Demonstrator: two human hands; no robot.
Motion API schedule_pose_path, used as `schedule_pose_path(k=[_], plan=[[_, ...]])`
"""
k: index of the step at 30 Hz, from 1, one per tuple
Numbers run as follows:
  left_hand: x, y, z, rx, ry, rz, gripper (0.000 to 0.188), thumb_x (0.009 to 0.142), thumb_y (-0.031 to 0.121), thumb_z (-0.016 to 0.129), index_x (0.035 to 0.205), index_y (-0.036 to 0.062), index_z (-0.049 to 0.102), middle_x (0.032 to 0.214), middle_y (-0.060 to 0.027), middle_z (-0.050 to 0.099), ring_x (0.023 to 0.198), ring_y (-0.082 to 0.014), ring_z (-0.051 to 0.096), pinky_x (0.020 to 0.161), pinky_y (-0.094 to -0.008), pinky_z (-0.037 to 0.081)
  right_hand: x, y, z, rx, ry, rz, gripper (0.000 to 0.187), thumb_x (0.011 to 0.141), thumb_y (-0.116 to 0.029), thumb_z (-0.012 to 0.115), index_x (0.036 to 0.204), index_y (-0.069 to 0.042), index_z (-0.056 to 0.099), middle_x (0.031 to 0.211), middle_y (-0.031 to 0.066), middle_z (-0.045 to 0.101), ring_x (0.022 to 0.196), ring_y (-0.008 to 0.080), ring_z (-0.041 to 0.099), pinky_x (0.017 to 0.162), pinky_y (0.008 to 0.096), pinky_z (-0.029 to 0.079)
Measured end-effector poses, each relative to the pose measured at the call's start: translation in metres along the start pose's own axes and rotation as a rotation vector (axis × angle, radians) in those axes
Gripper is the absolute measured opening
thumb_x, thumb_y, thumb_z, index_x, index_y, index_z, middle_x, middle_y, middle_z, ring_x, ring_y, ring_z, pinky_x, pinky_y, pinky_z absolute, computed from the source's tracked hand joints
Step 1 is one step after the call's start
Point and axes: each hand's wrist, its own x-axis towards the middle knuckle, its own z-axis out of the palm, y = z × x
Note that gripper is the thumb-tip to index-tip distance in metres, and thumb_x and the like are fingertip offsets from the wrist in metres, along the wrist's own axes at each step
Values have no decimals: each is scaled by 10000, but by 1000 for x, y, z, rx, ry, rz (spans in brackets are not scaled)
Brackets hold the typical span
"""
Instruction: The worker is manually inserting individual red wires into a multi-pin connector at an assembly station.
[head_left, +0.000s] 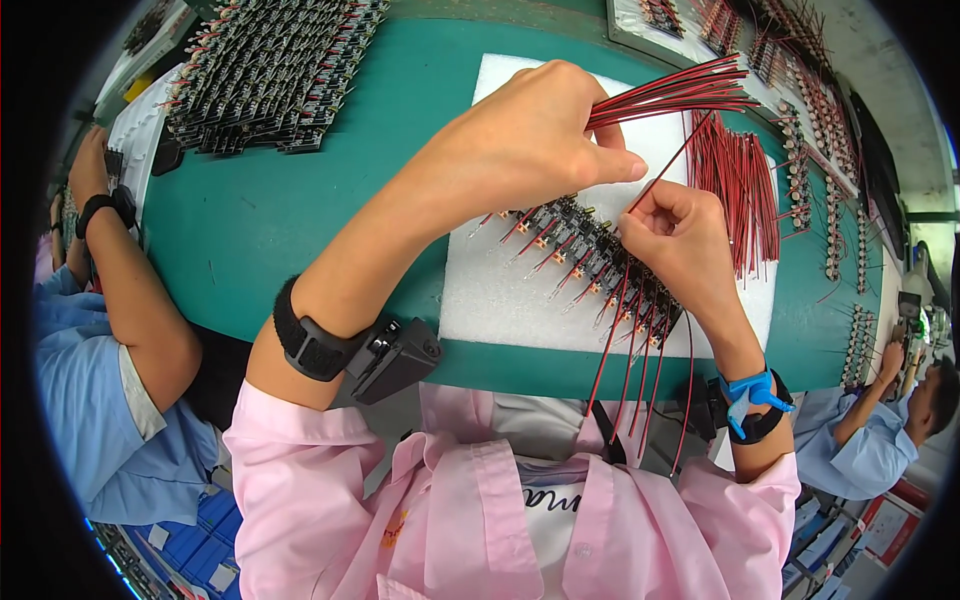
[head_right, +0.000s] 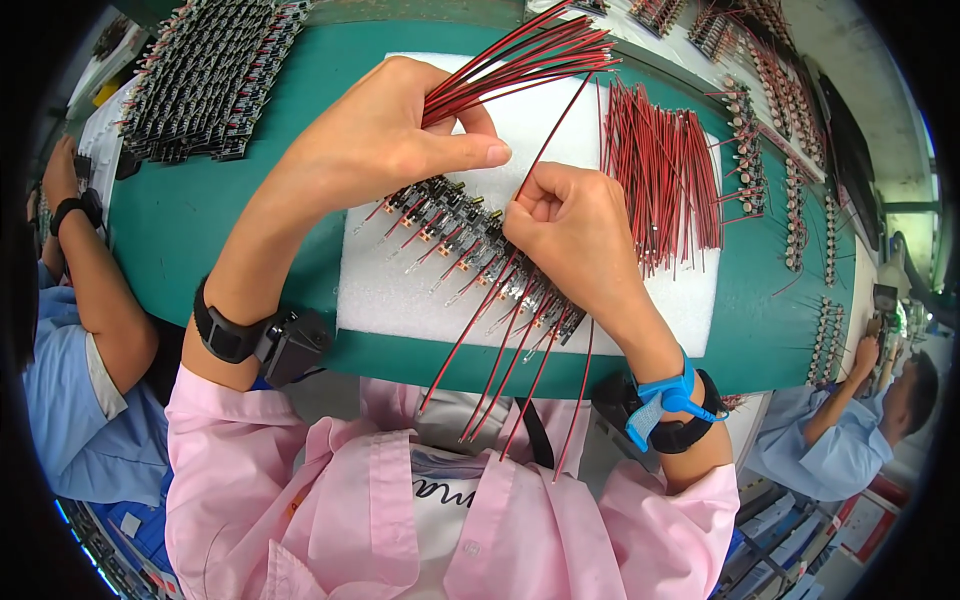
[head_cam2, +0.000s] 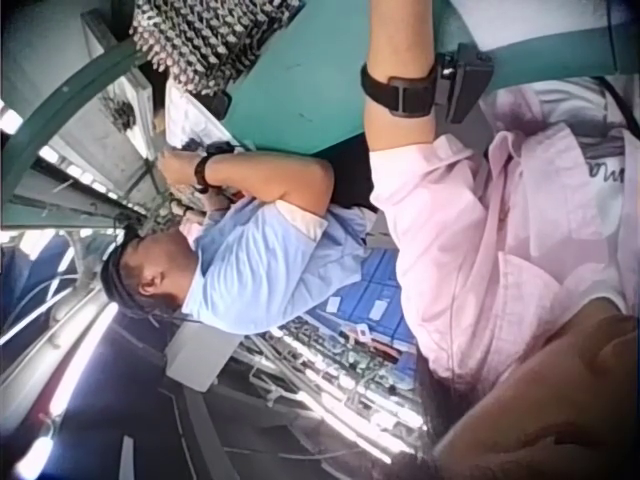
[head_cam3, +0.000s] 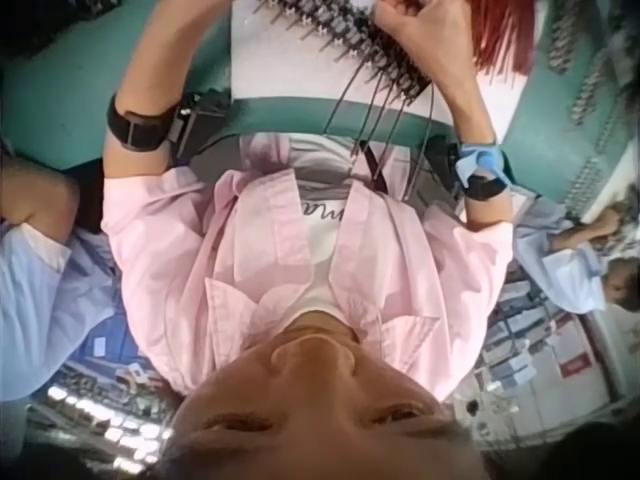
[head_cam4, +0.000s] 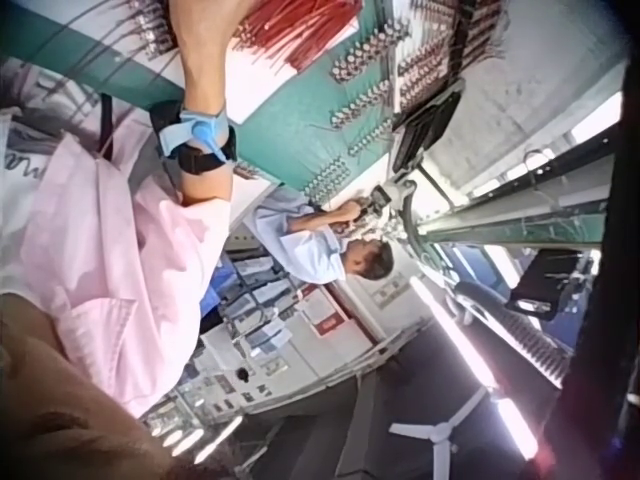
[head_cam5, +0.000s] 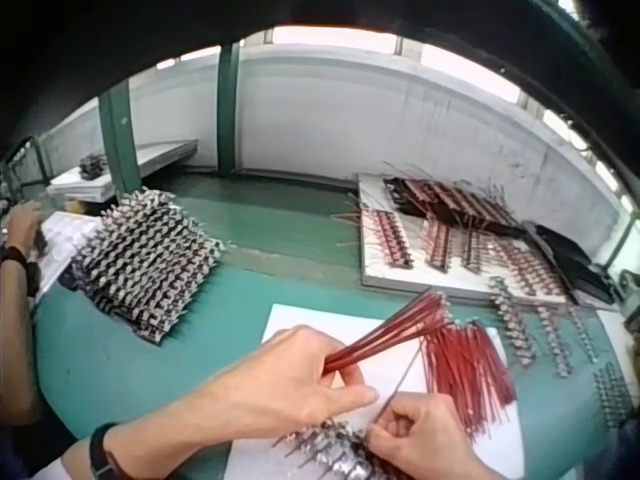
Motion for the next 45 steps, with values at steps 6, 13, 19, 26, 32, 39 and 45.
schedule_pose_path(k=[6,13,19,26,32,39,45], plan=[[-1,9,-5,25,-27,-43,322,621,238,635,690,-72,582,543,-172,528,520,-232,549,509,-326,425,-1,1,1,-16,17,-16,86,651,-12,568,595,12,508,532,-44,462,476,-2,375,423,162,282],[-1,7,-4,19,-21,-27,319,621,235,632,691,-73,582,538,-174,523,513,-240,546,502,-327,424,-2,-1,-1,-23,5,-49,80,631,-13,563,587,19,504,494,5,457,452,39,398,428,197,327],[-2,2,-2,4,-8,19,227,679,214,642,656,5,559,478,41,360,430,-47,304,390,-232,200,-3,1,-1,-15,9,-85,83,630,-10,559,584,24,499,484,16,455,448,45,399,426,200,337],[-2,3,-3,12,-13,27,231,680,220,640,657,5,560,479,37,370,430,-50,311,390,-234,206,-3,3,-2,20,-16,-12,78,660,-48,567,624,12,530,548,-42,477,506,16,385,464,173,302],[-4,4,-4,29,-5,25,238,675,226,644,663,2,566,491,28,398,440,-53,335,396,-230,223,-2,2,1,-15,18,-18,91,657,-48,567,608,11,518,545,-40,477,503,16,384,462,173,301],[-4,8,-5,26,7,27,288,628,228,628,658,-53,574,520,-114,481,486,-183,480,471,-294,362,-4,1,3,-17,50,-19,104,654,-48,567,594,10,505,538,-39,474,496,17,381,458,174,300],[-6,10,-6,39,24,20,307,607,227,622,655,-73,582,535,-179,523,517,-249,552,517,-328,430,-5,3,5,-43,78,-35,105,653,-51,568,595,10,505,534,-39,474,495,18,382,463,174,307]])
